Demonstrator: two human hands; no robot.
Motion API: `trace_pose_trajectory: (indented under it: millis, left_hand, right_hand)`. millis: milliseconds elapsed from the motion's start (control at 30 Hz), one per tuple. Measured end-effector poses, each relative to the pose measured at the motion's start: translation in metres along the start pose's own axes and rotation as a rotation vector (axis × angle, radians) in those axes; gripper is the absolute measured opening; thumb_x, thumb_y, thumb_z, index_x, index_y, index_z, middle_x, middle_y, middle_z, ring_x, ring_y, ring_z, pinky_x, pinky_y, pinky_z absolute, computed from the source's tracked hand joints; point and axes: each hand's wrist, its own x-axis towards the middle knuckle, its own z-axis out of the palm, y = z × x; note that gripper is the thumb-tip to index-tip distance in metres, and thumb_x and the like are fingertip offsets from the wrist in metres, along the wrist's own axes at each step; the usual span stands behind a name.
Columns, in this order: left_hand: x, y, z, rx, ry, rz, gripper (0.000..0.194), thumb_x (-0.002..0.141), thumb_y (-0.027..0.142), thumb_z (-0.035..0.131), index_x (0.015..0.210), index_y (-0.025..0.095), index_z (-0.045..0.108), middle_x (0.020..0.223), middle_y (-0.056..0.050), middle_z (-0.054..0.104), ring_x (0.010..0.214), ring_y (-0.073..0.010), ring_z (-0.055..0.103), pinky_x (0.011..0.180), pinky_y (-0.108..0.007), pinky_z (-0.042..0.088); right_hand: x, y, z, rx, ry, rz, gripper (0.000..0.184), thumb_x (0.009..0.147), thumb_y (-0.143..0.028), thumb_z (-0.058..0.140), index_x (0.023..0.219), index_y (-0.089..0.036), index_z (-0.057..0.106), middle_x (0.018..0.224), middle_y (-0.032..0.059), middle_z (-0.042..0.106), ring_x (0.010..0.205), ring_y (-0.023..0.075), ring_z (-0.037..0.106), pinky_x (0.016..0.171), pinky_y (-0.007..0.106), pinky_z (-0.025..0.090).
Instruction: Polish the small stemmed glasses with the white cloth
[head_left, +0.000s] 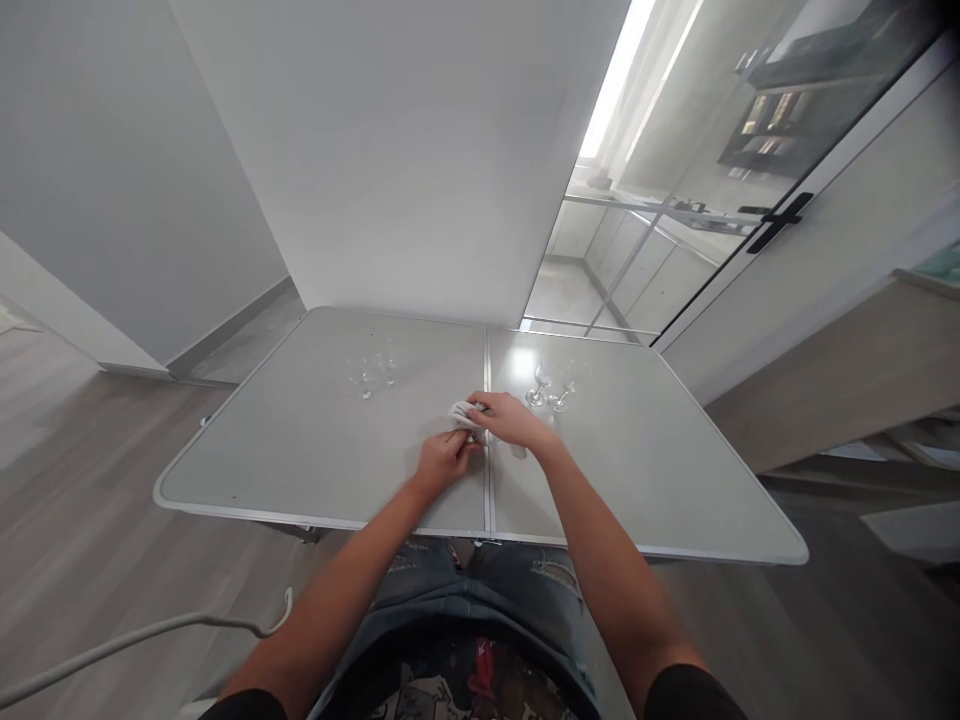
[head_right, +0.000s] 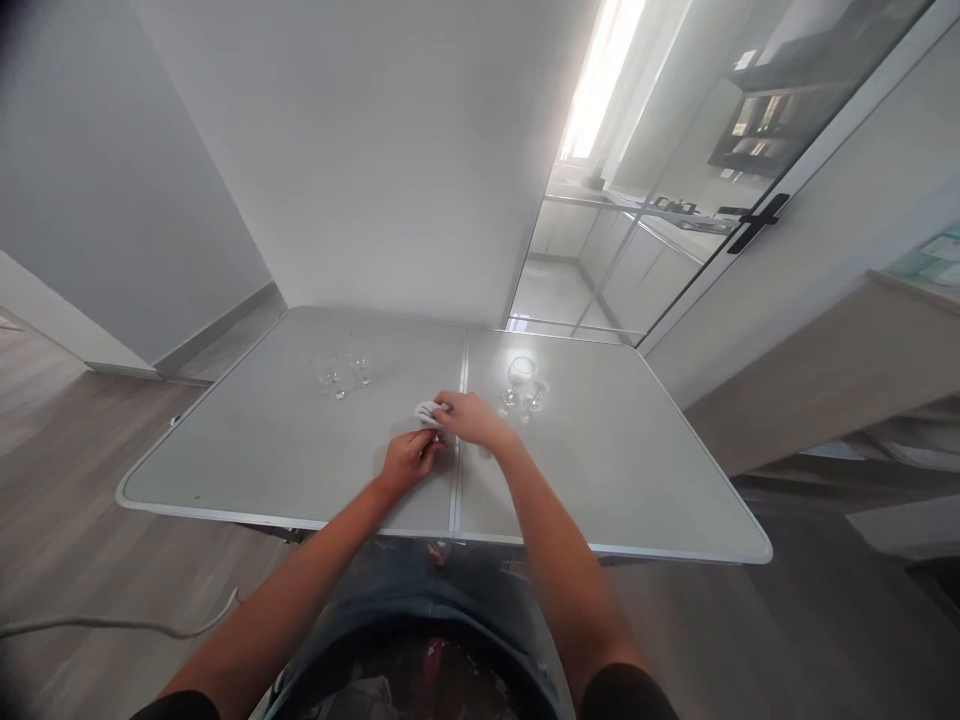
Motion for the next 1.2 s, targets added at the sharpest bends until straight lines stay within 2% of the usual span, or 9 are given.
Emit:
trace_pose_trajectory:
  millis: [133,300,467,600,700,833,900,1033,1200]
  left_hand:
    - [0.001,0.001,-0.005,-0.042,0.005,0.008,0.021,0.097,0.034,0.055,0.091,0.019,0.068,0.075,-0.006,0.072,0.067,-0.0172,0.067,0.063,-0.026,0.044]
    - [0.003,0.001,-0.006,-0.153,0.067,-0.085,0.023,0.097,0.037,0.054,0.092,0.019,0.067,0.08,-0.006,0.072,0.07,-0.0164,0.065,0.066,-0.026,0.045]
    - [0.008,0.007,-0.011,-0.233,0.084,-0.217,0.031,0.098,0.039,0.051,0.081,0.017,0.065,0.07,-0.002,0.065,0.062,-0.0126,0.054,0.062,-0.024,0.041]
    - [0.009,0.003,-0.01,-0.232,0.106,-0.295,0.031,0.097,0.036,0.049,0.078,0.016,0.064,0.066,0.0,0.063,0.058,-0.0108,0.049,0.059,-0.023,0.038]
    - [0.007,-0.006,-0.005,-0.145,0.113,-0.314,0.031,0.09,0.029,0.052,0.063,0.016,0.06,0.056,-0.003,0.059,0.051,-0.0115,0.046,0.054,-0.025,0.034]
    - [0.004,-0.013,0.002,-0.081,0.123,-0.307,0.029,0.082,0.024,0.053,0.053,0.018,0.052,0.05,-0.006,0.056,0.046,-0.0133,0.045,0.052,-0.028,0.032]
    - [0.003,-0.012,0.003,-0.075,0.121,-0.259,0.025,0.084,0.023,0.052,0.06,0.018,0.056,0.055,-0.006,0.06,0.05,-0.0144,0.05,0.054,-0.028,0.035]
    - [0.002,-0.005,0.001,-0.095,0.049,-0.085,0.022,0.092,0.029,0.052,0.076,0.019,0.064,0.062,-0.004,0.065,0.055,-0.0145,0.058,0.057,-0.026,0.039]
    - [0.002,0.0,-0.005,-0.166,0.065,-0.051,0.024,0.095,0.037,0.055,0.086,0.02,0.07,0.073,-0.006,0.073,0.062,-0.0151,0.064,0.062,-0.026,0.047]
  right_hand:
    - [0.001,0.026,0.005,0.764,-0.052,0.193,0.031,0.083,-0.049,0.065,0.077,-0.019,0.061,0.068,-0.0013,0.059,0.064,0.0145,0.053,0.061,0.026,0.043]
    - [0.004,0.027,0.055,1.378,0.337,0.25,0.032,0.078,-0.053,0.063,0.081,-0.021,0.061,0.074,0.0038,0.067,0.073,0.022,0.063,0.065,0.035,0.053]
    - [0.002,-0.003,0.107,1.444,0.753,0.174,0.036,0.085,-0.056,0.055,0.098,-0.023,0.063,0.084,0.0023,0.067,0.079,0.0195,0.063,0.072,0.034,0.055]
    - [-0.015,-0.015,0.125,1.044,0.97,0.114,0.033,0.094,-0.051,0.05,0.111,-0.025,0.063,0.094,0.0041,0.067,0.087,0.0189,0.063,0.081,0.032,0.053]
    - [-0.025,-0.013,0.116,0.424,0.793,-0.07,0.034,0.1,-0.038,0.042,0.117,-0.023,0.067,0.11,0.0106,0.07,0.109,0.0254,0.063,0.102,0.043,0.046]
    - [-0.024,-0.013,0.081,-0.313,0.43,-0.351,0.037,0.099,-0.022,0.043,0.129,-0.029,0.064,0.135,0.0077,0.065,0.135,0.0265,0.049,0.123,0.057,0.01]
    - [-0.02,-0.016,0.061,-0.454,0.363,-0.325,0.033,0.099,-0.022,0.045,0.126,-0.027,0.064,0.129,0.0092,0.067,0.132,0.0269,0.05,0.122,0.057,0.015]
    - [-0.01,-0.013,0.024,-0.348,0.227,-0.119,0.022,0.098,-0.028,0.049,0.097,-0.023,0.07,0.091,0.0077,0.071,0.099,0.024,0.059,0.092,0.038,0.044]
    - [-0.001,0.007,0.013,0.557,0.145,0.095,0.03,0.086,-0.047,0.062,0.072,-0.02,0.061,0.066,-0.0022,0.055,0.063,0.0132,0.05,0.06,0.025,0.04]
